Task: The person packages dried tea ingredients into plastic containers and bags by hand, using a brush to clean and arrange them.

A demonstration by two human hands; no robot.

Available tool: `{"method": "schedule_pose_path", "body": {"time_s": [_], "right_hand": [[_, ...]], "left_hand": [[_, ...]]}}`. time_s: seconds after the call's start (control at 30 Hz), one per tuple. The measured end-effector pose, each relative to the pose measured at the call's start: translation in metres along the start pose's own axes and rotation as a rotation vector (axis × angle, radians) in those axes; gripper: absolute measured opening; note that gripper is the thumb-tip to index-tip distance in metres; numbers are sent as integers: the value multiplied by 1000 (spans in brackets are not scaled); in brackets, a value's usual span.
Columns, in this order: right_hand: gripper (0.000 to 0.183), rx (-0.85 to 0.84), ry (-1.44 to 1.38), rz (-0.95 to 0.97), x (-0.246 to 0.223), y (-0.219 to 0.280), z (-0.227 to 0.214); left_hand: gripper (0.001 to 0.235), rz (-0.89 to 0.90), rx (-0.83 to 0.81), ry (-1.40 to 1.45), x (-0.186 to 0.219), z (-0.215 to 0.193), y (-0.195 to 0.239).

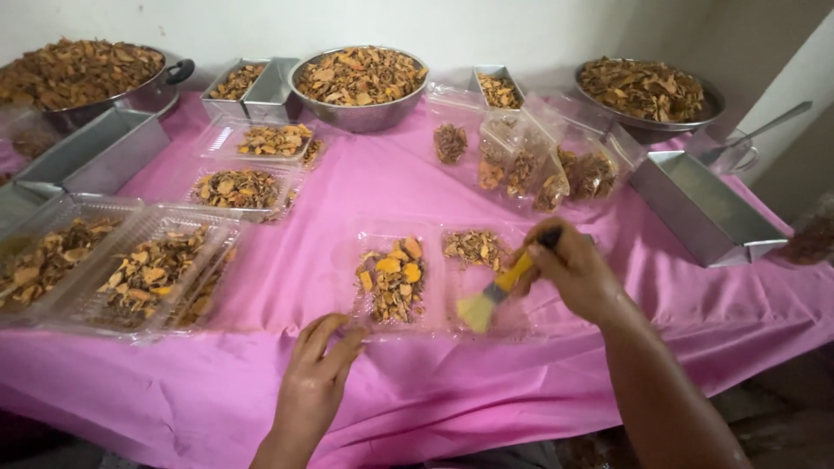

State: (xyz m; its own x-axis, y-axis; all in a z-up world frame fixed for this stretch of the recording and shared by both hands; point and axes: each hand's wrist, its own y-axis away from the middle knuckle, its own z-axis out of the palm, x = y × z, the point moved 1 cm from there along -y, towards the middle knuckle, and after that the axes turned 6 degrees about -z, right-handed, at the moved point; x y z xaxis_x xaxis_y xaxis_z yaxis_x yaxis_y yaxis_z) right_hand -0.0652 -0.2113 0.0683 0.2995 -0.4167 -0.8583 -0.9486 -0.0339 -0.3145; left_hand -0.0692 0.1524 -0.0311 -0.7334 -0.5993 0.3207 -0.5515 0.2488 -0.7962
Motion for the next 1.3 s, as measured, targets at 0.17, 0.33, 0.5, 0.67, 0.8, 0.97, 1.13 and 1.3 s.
{"method": "schedule_pose_path", "body": {"time_s": [0.17, 0.33, 0.5, 0.67, 0.8, 0.97, 1.13, 1.3], "right_hand": [[9, 295, -21, -46, -22, -9, -12], [8, 292, -73, -337, -34, -11, -13], [9, 80, 5, 45, -33, -6, -9], [9, 138, 21, 112, -19, -13, -3], [9, 192, 100, -53, -26, -3, -18], [13, 5, 236, 203, -54, 0, -14], [13, 109, 210, -57, -33, -7, -10], [10, 290, 365, 17, -48, 33, -21]], "left_hand": [[22, 98, 24, 30, 17, -3, -4], [26, 148, 29, -36, 26, 4, 0], [28, 89, 25, -119, 19, 4, 9], [24, 54, 39, -156, 29, -2, 19], [19, 90, 55, -153, 42, -10, 15], [21, 164, -3, -100, 52, -9, 15], [29, 352, -79, -53, 51, 13, 29], [76, 149, -404, 127, 83, -30, -3]]}}
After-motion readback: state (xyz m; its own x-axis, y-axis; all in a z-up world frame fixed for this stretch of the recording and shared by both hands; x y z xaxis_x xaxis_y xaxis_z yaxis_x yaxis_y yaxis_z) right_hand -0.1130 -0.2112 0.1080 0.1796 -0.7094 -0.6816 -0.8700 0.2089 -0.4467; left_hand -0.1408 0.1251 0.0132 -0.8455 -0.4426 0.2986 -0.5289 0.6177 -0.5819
